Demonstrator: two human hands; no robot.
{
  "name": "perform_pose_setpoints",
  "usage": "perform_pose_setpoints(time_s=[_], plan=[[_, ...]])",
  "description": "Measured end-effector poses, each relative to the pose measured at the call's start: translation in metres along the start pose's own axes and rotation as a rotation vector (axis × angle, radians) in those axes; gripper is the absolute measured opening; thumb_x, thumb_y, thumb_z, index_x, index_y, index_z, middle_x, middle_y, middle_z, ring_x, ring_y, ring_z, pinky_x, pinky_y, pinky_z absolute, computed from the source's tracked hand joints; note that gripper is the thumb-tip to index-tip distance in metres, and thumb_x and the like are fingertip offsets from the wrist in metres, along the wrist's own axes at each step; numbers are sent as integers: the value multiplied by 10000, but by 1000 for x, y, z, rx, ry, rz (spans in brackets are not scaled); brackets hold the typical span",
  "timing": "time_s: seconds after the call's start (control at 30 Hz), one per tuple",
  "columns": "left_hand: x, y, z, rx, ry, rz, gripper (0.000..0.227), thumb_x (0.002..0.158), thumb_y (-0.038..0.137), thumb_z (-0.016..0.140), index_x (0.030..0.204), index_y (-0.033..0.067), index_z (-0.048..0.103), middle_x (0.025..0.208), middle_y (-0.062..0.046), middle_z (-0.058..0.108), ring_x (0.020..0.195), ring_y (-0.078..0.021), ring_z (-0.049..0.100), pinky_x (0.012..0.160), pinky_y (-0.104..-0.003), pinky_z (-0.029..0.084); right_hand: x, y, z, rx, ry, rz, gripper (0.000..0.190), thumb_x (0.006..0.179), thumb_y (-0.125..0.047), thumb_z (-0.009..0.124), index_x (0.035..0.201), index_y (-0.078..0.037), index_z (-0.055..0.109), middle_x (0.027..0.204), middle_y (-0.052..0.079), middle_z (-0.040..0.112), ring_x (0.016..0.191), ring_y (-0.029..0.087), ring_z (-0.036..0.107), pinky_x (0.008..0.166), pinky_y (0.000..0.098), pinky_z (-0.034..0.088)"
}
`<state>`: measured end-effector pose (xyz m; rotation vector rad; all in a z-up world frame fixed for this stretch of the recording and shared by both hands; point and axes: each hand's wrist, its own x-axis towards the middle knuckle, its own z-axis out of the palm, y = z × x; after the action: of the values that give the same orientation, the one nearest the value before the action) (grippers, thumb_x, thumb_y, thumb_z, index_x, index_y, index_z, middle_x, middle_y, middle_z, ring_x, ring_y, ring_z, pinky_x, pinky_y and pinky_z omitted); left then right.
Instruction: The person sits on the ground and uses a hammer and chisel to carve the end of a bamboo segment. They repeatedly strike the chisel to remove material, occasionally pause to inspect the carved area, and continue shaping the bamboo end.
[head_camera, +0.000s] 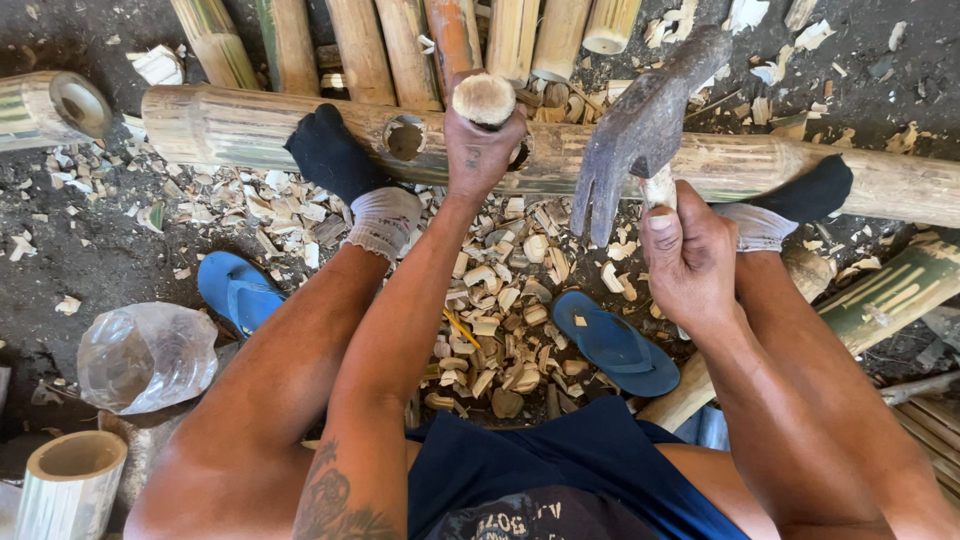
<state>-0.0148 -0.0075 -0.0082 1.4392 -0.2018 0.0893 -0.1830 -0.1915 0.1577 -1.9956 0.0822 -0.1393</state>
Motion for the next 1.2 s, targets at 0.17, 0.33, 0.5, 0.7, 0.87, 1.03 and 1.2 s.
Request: perform_pose_setpoints(time_s=[0.17, 0.33, 0.5, 0.7, 0.87, 1.03, 1.2], plan=[[-5, -10, 6, 1, 172, -127, 426, 820, 5, 774, 1181, 60, 555, 980, -53, 697, 901, -155, 734, 799, -277, 653, -8, 7, -3, -137, 20, -64, 470, 1140, -452, 476, 1025, -4, 557, 665, -18, 496, 573, 70, 481, 554, 258, 393], [-31, -26, 24, 141, 33, 85, 544, 707, 50, 855, 1149, 102, 542, 1085, -57, 627, 1020, -195, 685, 837, -308, 631, -2, 22, 7, -319, 18, -224, 439, 1153, -412, 464, 1047, 6, 549, 678, 55, 575, 579, 146, 604, 509, 337, 478], [-17, -29, 30, 313, -117, 260, 580, 716, -33, 826, 1225, 115, 591, 1111, -76, 603, 1077, -228, 640, 973, -348, 574, 53, 29, 36, -693, -184, -119, 411, 1132, -373, 543, 969, 3, 571, 557, 94, 575, 447, 230, 568, 421, 408, 482], [21, -23, 11, 121, -558, 76, 578, 815, -36, 847, 1303, 141, 592, 1227, -72, 665, 1206, -223, 673, 1088, -396, 570, 51, 9, -11, -289, 46, -135, 327, 1113, -299, 440, 1231, 3, 478, 617, 104, 585, 455, 208, 583, 371, 374, 469], [32, -25, 3, 2, -662, -264, 742, 776, 21, 830, 1407, 167, 468, 1177, -54, 656, 1092, -204, 676, 1019, -363, 600, 66, 27, 24, -411, -19, -80, 385, 1131, -307, 436, 1330, 23, 444, 685, 123, 610, 522, 199, 602, 438, 352, 496], [41, -12, 9, 295, -626, -64, 721, 811, 90, 861, 1400, 78, 444, 1235, -67, 633, 1136, -192, 623, 1050, -354, 522, 70, 35, 18, -409, -186, 492, 540, 1116, -312, 380, 1519, 45, 330, 727, 126, 620, 535, 149, 621, 427, 297, 528], [41, -39, 2, 43, -679, -31, 594, 848, 40, 880, 1331, 100, 540, 1224, -52, 668, 1199, -194, 647, 1129, -345, 524, 52, 38, -32, 61, 122, -314, 367, 1149, -197, 397, 1386, 61, 505, 971, 141, 656, 753, 221, 645, 606, 318, 545]])
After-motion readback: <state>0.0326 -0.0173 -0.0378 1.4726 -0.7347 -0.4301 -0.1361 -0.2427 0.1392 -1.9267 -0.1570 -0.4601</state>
